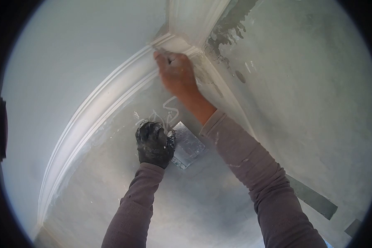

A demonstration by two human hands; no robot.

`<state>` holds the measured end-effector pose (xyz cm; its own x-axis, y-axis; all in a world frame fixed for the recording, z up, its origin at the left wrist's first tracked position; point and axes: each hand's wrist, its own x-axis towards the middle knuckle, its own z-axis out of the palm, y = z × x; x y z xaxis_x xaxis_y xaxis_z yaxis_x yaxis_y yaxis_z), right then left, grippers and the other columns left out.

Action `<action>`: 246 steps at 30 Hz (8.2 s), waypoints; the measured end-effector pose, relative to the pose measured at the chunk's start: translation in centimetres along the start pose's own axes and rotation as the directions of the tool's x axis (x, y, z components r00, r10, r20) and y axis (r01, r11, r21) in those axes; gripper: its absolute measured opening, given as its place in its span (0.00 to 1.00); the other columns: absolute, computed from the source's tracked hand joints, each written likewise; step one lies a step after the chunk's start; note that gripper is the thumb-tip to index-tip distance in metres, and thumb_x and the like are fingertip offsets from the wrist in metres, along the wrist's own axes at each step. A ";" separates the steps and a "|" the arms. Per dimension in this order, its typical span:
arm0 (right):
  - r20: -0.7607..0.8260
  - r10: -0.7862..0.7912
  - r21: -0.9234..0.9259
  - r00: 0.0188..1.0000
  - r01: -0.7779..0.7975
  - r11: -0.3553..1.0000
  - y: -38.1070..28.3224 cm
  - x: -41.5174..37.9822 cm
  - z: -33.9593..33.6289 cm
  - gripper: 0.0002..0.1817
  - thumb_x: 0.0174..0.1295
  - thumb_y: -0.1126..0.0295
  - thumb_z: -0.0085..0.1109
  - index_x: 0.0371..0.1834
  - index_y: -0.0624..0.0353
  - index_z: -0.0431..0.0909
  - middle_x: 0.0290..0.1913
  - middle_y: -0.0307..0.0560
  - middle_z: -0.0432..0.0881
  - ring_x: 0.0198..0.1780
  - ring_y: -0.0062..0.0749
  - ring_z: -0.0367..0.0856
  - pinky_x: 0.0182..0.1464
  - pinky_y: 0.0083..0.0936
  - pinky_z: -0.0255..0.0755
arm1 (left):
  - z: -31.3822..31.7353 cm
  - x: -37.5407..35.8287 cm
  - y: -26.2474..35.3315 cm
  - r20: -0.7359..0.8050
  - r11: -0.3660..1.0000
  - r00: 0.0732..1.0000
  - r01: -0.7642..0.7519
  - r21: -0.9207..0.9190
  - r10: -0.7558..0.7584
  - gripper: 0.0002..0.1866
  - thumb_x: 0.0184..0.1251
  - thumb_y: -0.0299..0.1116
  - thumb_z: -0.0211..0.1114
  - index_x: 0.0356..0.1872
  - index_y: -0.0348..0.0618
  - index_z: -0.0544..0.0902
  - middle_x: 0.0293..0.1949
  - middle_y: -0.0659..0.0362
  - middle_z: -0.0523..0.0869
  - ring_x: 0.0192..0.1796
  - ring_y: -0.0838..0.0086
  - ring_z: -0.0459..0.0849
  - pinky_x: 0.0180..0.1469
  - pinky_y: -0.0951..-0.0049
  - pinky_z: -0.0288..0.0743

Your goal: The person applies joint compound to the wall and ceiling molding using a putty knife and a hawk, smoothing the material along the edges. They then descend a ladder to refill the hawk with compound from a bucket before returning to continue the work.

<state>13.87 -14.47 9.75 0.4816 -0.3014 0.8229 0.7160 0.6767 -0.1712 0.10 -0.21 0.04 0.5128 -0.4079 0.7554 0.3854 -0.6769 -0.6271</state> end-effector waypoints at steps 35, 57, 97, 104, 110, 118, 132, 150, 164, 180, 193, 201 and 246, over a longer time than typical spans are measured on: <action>0.125 -0.653 -0.761 0.747 0.494 0.420 6.4 1.6 -2.7 0.31 0.68 0.58 0.68 0.74 0.53 0.75 0.49 0.66 0.75 0.39 0.55 0.84 0.39 0.42 0.84 | 0.0 0.0 -0.1 -0.032 1.000 0.999 -0.010 -0.029 0.009 0.18 0.70 0.44 0.64 0.45 0.36 0.87 0.52 0.48 0.84 0.66 0.48 0.75 0.73 0.44 0.65; 0.209 -0.358 -0.863 0.910 0.343 0.370 2.8 1.1 -4.3 0.27 0.74 0.57 0.58 0.70 0.59 0.78 0.52 0.68 0.78 0.49 0.60 0.86 0.49 0.46 0.85 | 0.1 -0.1 -0.1 -0.058 1.000 0.998 -0.009 -0.030 0.007 0.18 0.70 0.44 0.65 0.46 0.37 0.86 0.52 0.49 0.84 0.65 0.48 0.76 0.72 0.44 0.65; 0.125 -0.768 -0.826 0.628 0.495 0.270 6.8 1.7 -3.3 0.26 0.67 0.63 0.69 0.68 0.56 0.81 0.41 0.59 0.74 0.36 0.50 0.80 0.35 0.39 0.80 | 0.5 -0.1 -0.3 -0.085 0.999 0.995 -0.044 -0.006 0.043 0.18 0.69 0.44 0.65 0.43 0.36 0.84 0.50 0.50 0.82 0.64 0.49 0.76 0.71 0.44 0.66; 0.141 -0.718 -0.799 0.681 0.507 0.324 6.5 1.8 -3.0 0.26 0.67 0.62 0.69 0.69 0.54 0.81 0.41 0.58 0.73 0.36 0.49 0.80 0.35 0.40 0.80 | 0.3 -0.3 -0.2 -0.008 0.999 1.000 -0.007 0.035 0.007 0.20 0.71 0.47 0.63 0.49 0.40 0.85 0.56 0.52 0.82 0.67 0.52 0.74 0.75 0.48 0.64; 0.177 -0.657 -0.814 0.733 0.485 0.321 6.7 2.0 -3.0 0.27 0.71 0.58 0.63 0.70 0.57 0.79 0.43 0.60 0.75 0.39 0.50 0.81 0.43 0.42 0.79 | 0.5 -0.3 -0.2 -0.035 0.999 0.999 -0.006 0.037 0.008 0.19 0.71 0.47 0.63 0.48 0.41 0.85 0.56 0.52 0.82 0.67 0.52 0.74 0.75 0.48 0.64; 0.103 -0.677 -0.842 0.729 0.426 0.331 6.6 1.5 -3.0 0.24 0.69 0.61 0.66 0.67 0.55 0.82 0.41 0.60 0.74 0.39 0.54 0.79 0.41 0.44 0.79 | 0.1 -0.2 -0.1 -0.035 0.999 0.999 -0.002 0.035 0.003 0.19 0.71 0.46 0.63 0.48 0.40 0.85 0.55 0.52 0.82 0.67 0.51 0.74 0.74 0.48 0.65; 0.186 -0.408 -0.890 0.894 0.329 0.316 2.6 0.8 -4.5 0.22 0.74 0.58 0.56 0.60 0.63 0.84 0.46 0.66 0.80 0.47 0.59 0.85 0.52 0.47 0.81 | 0.1 -0.1 0.0 0.014 1.000 1.000 0.007 0.014 -0.007 0.19 0.71 0.47 0.63 0.48 0.40 0.85 0.56 0.53 0.81 0.67 0.53 0.73 0.75 0.48 0.64; 0.199 -0.334 -0.882 0.921 0.317 0.349 2.7 -0.5 -6.0 0.24 0.75 0.57 0.56 0.64 0.62 0.81 0.51 0.70 0.78 0.51 0.62 0.85 0.54 0.50 0.81 | 0.3 0.0 -0.2 -0.089 0.999 0.995 -0.039 -0.019 0.037 0.19 0.68 0.43 0.66 0.44 0.35 0.84 0.51 0.48 0.83 0.64 0.47 0.76 0.71 0.43 0.66; 0.212 -0.380 -0.883 0.900 0.343 0.319 4.5 -0.6 -6.5 0.23 0.73 0.57 0.59 0.64 0.60 0.82 0.50 0.66 0.78 0.47 0.58 0.85 0.51 0.47 0.82 | 0.5 -0.1 -0.3 -0.120 0.997 0.992 -0.054 -0.048 0.048 0.17 0.68 0.42 0.65 0.44 0.35 0.84 0.50 0.48 0.83 0.63 0.46 0.76 0.70 0.42 0.66; 0.166 -0.528 -0.888 0.833 0.359 0.288 6.9 -0.9 -5.7 0.24 0.72 0.61 0.59 0.70 0.56 0.79 0.49 0.62 0.76 0.50 0.55 0.78 0.53 0.46 0.75 | 0.4 -0.1 -0.2 -0.116 0.999 0.993 -0.039 -0.030 0.035 0.17 0.69 0.42 0.65 0.45 0.35 0.84 0.51 0.49 0.83 0.64 0.47 0.76 0.72 0.43 0.66; 0.143 -0.342 -0.865 0.929 0.285 0.413 4.6 -0.8 -6.0 0.22 0.74 0.61 0.57 0.65 0.62 0.82 0.48 0.66 0.80 0.48 0.63 0.84 0.51 0.50 0.79 | 0.5 -0.2 -0.4 -0.075 0.999 0.996 -0.048 0.005 0.049 0.19 0.70 0.44 0.64 0.44 0.36 0.84 0.51 0.49 0.83 0.64 0.48 0.76 0.72 0.44 0.65; -0.189 -0.360 -0.458 0.914 0.242 0.855 5.1 -1.9 -6.8 0.16 0.70 0.69 0.60 0.56 0.66 0.83 0.37 0.70 0.84 0.37 0.65 0.84 0.42 0.51 0.78 | 0.4 -0.2 -0.3 -0.070 0.999 0.997 -0.020 -0.042 0.018 0.19 0.70 0.44 0.64 0.45 0.35 0.85 0.51 0.48 0.84 0.65 0.47 0.76 0.72 0.43 0.65; -0.377 -0.311 -0.516 0.873 0.081 0.853 6.1 -0.9 -4.4 0.17 0.61 0.72 0.63 0.51 0.72 0.86 0.48 0.70 0.88 0.52 0.62 0.86 0.61 0.47 0.73 | 0.3 -0.2 -0.3 -0.042 0.999 0.999 -0.023 -0.034 0.021 0.20 0.71 0.46 0.64 0.47 0.35 0.85 0.54 0.49 0.82 0.66 0.48 0.75 0.73 0.44 0.64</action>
<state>19.98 -13.04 5.57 0.3880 -0.7263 0.5674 0.9104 0.2063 -0.3586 0.14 0.26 0.01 0.4886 -0.4475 0.7490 0.3471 -0.6879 -0.6374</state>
